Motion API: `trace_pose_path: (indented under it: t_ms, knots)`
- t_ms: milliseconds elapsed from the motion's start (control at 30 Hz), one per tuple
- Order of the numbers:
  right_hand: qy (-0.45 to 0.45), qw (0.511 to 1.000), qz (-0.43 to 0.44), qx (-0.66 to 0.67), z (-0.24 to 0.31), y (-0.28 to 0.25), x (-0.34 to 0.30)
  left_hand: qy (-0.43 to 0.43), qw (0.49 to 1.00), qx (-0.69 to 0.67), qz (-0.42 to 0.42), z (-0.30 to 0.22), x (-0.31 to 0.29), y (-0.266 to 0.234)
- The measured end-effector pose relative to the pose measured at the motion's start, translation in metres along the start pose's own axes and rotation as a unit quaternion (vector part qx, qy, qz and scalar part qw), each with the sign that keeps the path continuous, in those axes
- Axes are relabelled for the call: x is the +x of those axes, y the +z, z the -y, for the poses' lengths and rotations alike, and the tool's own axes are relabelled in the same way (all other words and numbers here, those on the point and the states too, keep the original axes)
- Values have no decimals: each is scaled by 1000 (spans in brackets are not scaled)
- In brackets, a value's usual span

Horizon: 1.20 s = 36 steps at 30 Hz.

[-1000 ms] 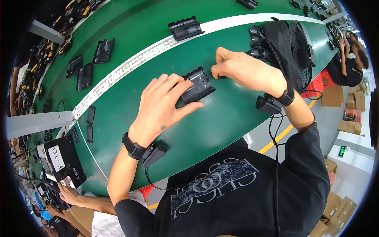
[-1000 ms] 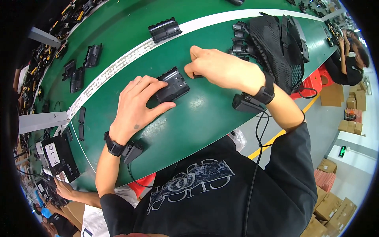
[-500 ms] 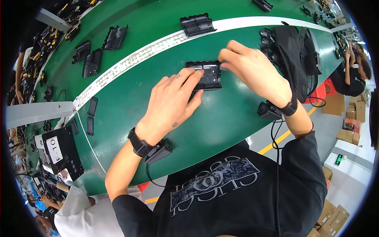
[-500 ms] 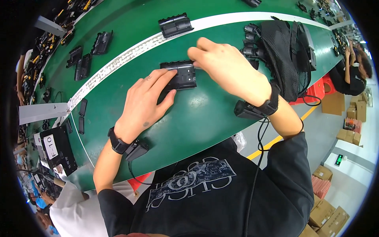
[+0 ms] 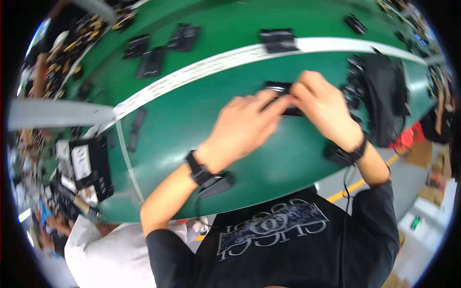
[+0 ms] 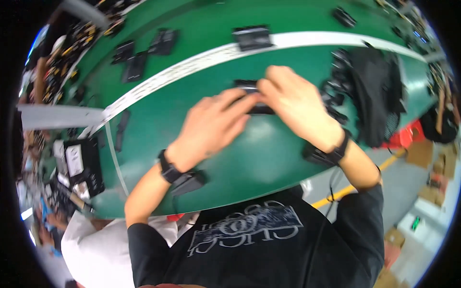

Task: The person picks up a black plastic housing, places a small component inside, and fits a cover onto it before setting the unit aside.

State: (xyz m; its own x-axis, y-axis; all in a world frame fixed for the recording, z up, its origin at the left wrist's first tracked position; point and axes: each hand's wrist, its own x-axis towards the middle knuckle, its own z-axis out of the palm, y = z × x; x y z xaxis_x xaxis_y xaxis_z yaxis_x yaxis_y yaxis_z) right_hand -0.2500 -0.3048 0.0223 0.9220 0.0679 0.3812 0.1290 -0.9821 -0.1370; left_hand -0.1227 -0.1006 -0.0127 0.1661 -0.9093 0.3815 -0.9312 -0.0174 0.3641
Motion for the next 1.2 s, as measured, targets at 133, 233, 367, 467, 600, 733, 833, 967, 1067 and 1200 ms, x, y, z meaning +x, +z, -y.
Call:
trace_pose_path:
  t_ms: [133, 233, 367, 467, 600, 733, 833, 967, 1067, 1200]
  knots:
    - [-4, 1000, 23, -10, 4, -11, -2, 9, 999, 34, -31, 1, -2, 5]
    - [-1, 999, 52, 6, 1, -14, 1, 10, 1000, 24, -6, -1, -4, 7]
    - [9, 992, 121, 43, -3, -23, 12, 26, 996, 81, -16, -2, -2, 9]
    - [10, 984, 170, 45, -6, -22, 20, 23, 994, 108, -23, 0, 3, 10]
    - [1, 985, 169, 32, 0, -24, 28, 16, 993, 112, -39, -6, 0, 17]
    - [37, 990, 136, 24, 4, -20, 15, 22, 990, 117, -79, -6, 4, 26]
    - [84, 986, 141, 9, 8, -25, 5, 19, 989, 124, -80, -9, 1, 26]
    - [10, 981, 187, 40, -12, -30, 16, 21, 992, 120, -46, -10, 4, 21]
    - [0, 983, 181, 32, -5, -26, 24, 5, 993, 111, -33, -12, 5, 9]
    - [55, 991, 107, 57, -12, -43, 12, -42, 992, 107, -50, 11, 0, -5]
